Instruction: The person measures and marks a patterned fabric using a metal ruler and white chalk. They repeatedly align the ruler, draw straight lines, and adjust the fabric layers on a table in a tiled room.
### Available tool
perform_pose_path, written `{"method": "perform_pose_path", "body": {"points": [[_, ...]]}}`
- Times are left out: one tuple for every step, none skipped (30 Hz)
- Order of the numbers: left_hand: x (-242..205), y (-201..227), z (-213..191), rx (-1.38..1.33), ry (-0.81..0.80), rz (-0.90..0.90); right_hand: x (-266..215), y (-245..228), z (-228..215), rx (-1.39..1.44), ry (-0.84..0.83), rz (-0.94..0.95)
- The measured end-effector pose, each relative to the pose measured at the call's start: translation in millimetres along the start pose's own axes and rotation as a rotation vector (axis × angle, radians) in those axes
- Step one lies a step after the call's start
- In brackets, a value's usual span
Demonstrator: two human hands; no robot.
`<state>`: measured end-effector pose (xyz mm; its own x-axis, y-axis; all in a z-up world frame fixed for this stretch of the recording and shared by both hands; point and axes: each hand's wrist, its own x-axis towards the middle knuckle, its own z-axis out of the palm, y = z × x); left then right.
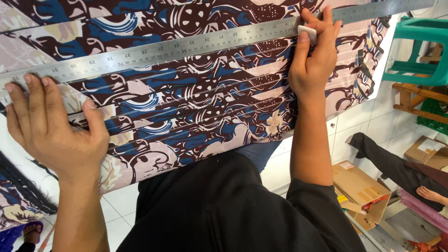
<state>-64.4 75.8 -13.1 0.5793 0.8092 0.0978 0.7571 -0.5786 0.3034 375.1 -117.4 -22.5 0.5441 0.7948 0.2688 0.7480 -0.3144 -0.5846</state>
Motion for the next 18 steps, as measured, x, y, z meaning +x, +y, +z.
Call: {"method": "perform_pose_path", "body": {"points": [[-2, 0, 1, -0.024, -0.001, -0.011, -1, 0, -1, 0.009, 0.002, 0.011], [-3, -1, 1, 0.007, -0.002, -0.001, -3, 0, -2, -0.002, -0.008, 0.004], [-4, -2, 2, 0.036, -0.003, 0.009, -4, -1, -2, -0.013, -0.018, -0.002], [-5, -3, 3, 0.042, -0.002, 0.016, -6, -1, -4, -0.024, -0.029, -0.007], [-6, -5, 4, 0.049, -0.002, 0.023, -9, -2, -6, -0.026, -0.020, 0.006], [-8, -7, 5, 0.035, 0.004, 0.023, -12, -3, -8, -0.026, -0.013, 0.014], [-9, -9, 7, 0.076, 0.005, 0.036, -13, -4, -9, -0.026, -0.005, 0.022], [-11, -11, 8, 0.120, 0.009, 0.044, -14, -5, -9, -0.034, 0.006, 0.044], [-14, -13, 9, 0.218, 0.008, 0.063, -14, -6, -8, -0.042, 0.016, 0.065], [-16, -14, 10, 0.254, 0.005, 0.067, -16, -6, -7, -0.049, 0.027, 0.090], [-18, -15, 10, 0.289, 0.002, 0.071, -16, -5, -6, -0.089, 0.021, 0.051], [-19, -16, 10, 0.261, -0.003, 0.062, -16, -3, -6, -0.132, 0.016, 0.017], [-20, -15, 10, 0.233, -0.001, 0.059, -17, -1, -5, -0.174, 0.011, -0.017], [-19, -14, 10, 0.204, 0.003, 0.056, -17, 1, -5, -0.130, 0.017, -0.013], [-18, -13, 9, 0.175, 0.014, 0.059, -17, 3, -4, -0.086, 0.024, -0.010], [-18, -11, 9, 0.156, 0.020, 0.055, -17, 4, -5, -0.042, 0.030, -0.006], [-16, -9, 8, 0.138, 0.025, 0.051, -17, 5, -5, -0.062, 0.029, -0.014], [-16, -7, 7, 0.131, 0.025, 0.038, -17, 6, -4, -0.081, 0.025, -0.022]]}}
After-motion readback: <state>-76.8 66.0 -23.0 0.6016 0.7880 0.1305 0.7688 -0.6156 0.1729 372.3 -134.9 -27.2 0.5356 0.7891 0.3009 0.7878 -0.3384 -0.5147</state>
